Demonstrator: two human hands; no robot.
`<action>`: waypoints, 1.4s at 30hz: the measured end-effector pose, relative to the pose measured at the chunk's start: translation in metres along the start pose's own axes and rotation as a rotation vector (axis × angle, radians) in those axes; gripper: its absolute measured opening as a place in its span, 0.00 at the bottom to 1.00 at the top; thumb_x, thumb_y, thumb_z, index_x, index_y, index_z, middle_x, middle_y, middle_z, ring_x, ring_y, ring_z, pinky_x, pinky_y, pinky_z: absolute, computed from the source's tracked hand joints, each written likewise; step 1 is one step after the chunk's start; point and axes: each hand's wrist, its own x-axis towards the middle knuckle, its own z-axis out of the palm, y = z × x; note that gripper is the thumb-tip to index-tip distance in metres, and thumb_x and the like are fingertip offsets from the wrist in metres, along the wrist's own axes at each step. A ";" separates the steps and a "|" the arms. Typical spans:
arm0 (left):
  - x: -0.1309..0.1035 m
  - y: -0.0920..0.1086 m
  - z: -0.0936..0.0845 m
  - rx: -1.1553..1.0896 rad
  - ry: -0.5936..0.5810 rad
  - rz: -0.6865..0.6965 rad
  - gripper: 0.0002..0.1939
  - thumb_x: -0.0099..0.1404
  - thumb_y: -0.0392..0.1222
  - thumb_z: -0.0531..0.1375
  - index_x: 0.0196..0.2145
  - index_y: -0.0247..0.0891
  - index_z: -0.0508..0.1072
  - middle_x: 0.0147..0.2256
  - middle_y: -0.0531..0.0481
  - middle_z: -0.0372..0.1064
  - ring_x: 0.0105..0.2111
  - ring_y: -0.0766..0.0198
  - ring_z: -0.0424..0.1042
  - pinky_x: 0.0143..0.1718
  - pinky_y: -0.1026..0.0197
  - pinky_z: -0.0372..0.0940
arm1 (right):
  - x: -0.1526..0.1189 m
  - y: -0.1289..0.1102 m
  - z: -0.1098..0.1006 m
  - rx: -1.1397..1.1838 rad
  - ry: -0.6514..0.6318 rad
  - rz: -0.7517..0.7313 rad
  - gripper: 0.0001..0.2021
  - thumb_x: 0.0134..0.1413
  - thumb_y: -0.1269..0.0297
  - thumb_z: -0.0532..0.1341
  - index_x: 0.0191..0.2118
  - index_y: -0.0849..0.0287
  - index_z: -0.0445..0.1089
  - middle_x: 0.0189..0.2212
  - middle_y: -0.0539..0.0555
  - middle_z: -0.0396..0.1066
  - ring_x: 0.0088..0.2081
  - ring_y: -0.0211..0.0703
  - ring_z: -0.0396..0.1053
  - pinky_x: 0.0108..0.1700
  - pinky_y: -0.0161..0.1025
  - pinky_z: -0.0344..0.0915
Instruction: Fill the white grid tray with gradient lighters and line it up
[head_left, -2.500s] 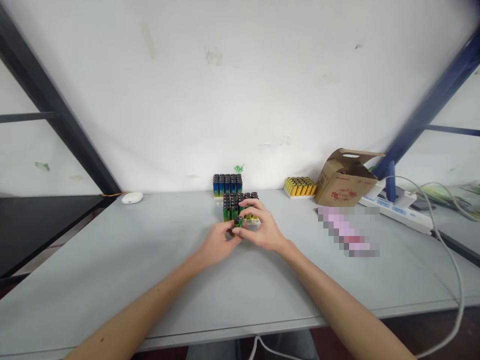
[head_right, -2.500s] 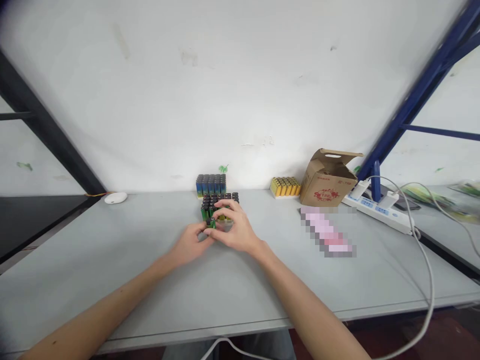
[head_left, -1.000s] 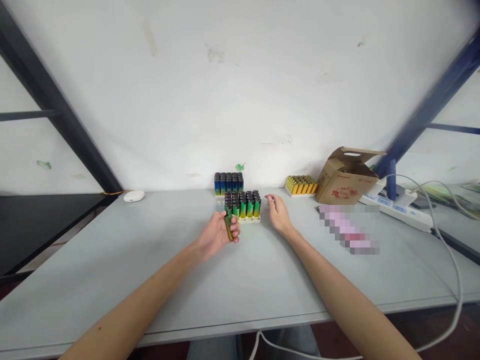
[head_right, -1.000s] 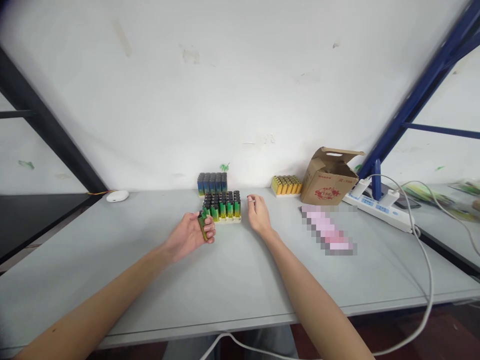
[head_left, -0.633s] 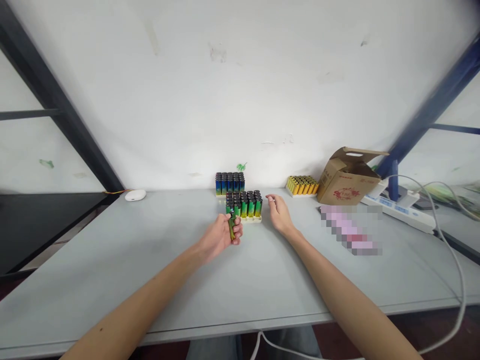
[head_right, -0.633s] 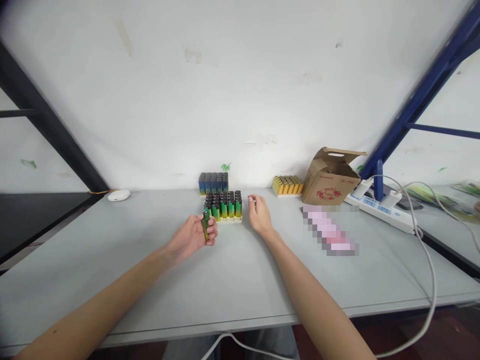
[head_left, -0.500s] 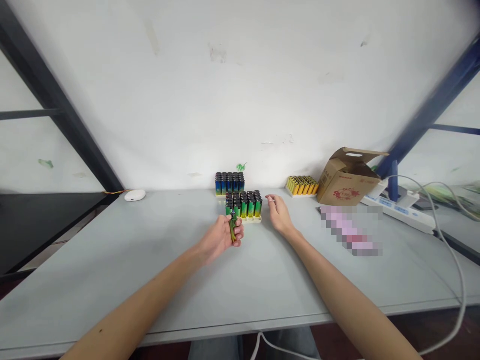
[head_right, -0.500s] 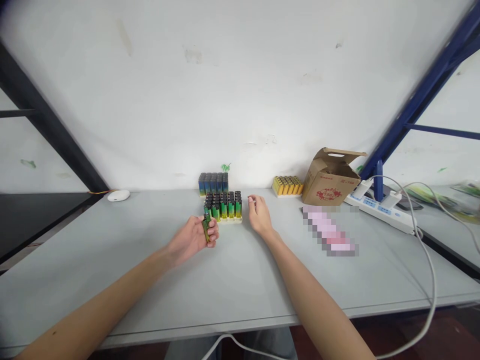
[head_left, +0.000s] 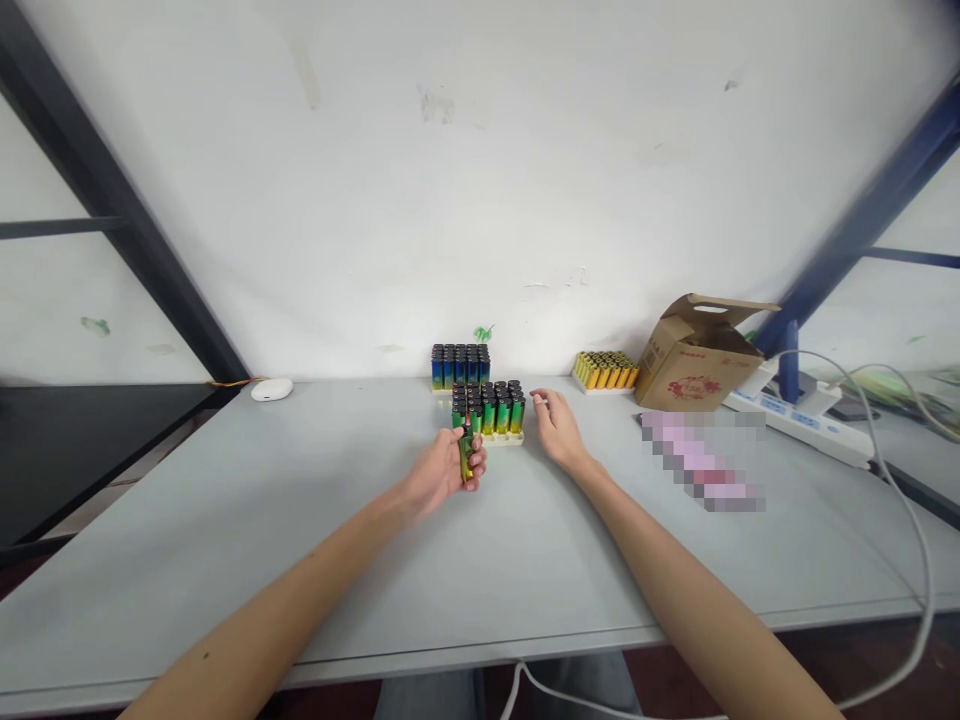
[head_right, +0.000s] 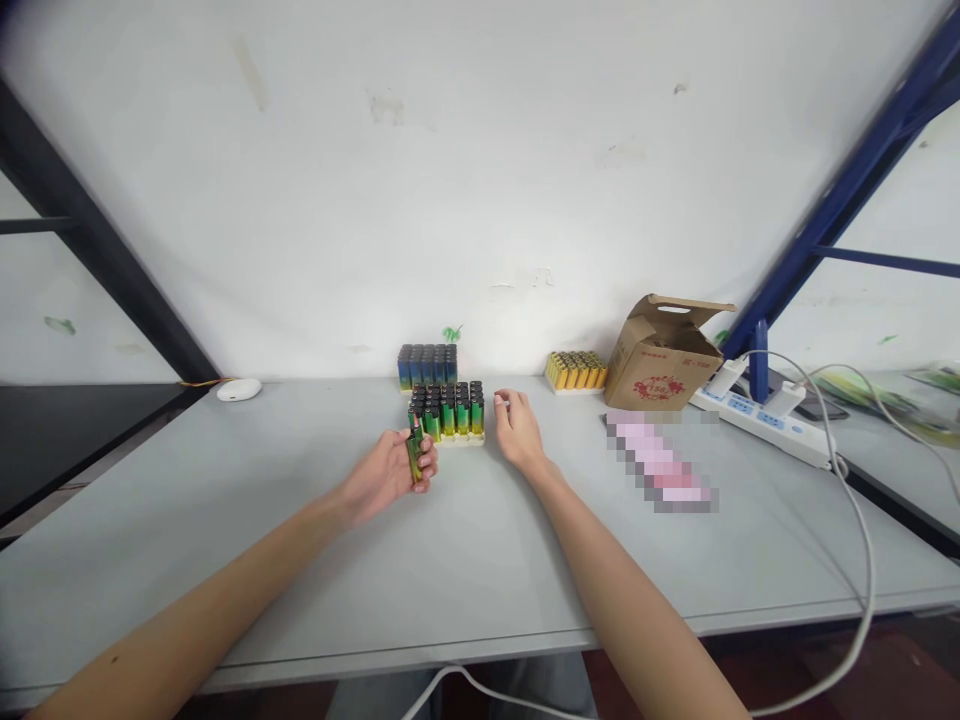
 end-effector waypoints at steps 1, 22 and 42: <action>0.000 0.000 0.000 0.009 0.008 0.005 0.13 0.69 0.45 0.43 0.30 0.38 0.60 0.26 0.54 0.52 0.24 0.67 0.55 0.25 0.65 0.55 | 0.000 0.000 0.000 0.002 0.003 -0.001 0.21 0.64 0.51 0.45 0.46 0.58 0.67 0.46 0.61 0.68 0.47 0.49 0.66 0.52 0.49 0.61; 0.000 -0.003 0.000 0.200 0.040 0.127 0.13 0.68 0.46 0.57 0.42 0.32 0.70 0.40 0.40 0.72 0.40 0.56 0.74 0.47 0.47 0.69 | -0.008 -0.053 -0.028 0.024 0.109 -0.309 0.15 0.63 0.58 0.49 0.47 0.54 0.69 0.46 0.57 0.70 0.51 0.50 0.64 0.55 0.50 0.59; 0.004 -0.007 -0.006 0.346 0.075 0.219 0.18 0.58 0.49 0.66 0.42 0.34 0.78 0.38 0.43 0.77 0.42 0.56 0.75 0.50 0.52 0.68 | -0.027 -0.086 -0.012 0.391 -0.294 -0.069 0.13 0.48 0.59 0.64 0.40 0.57 0.73 0.32 0.52 0.77 0.35 0.43 0.74 0.41 0.42 0.70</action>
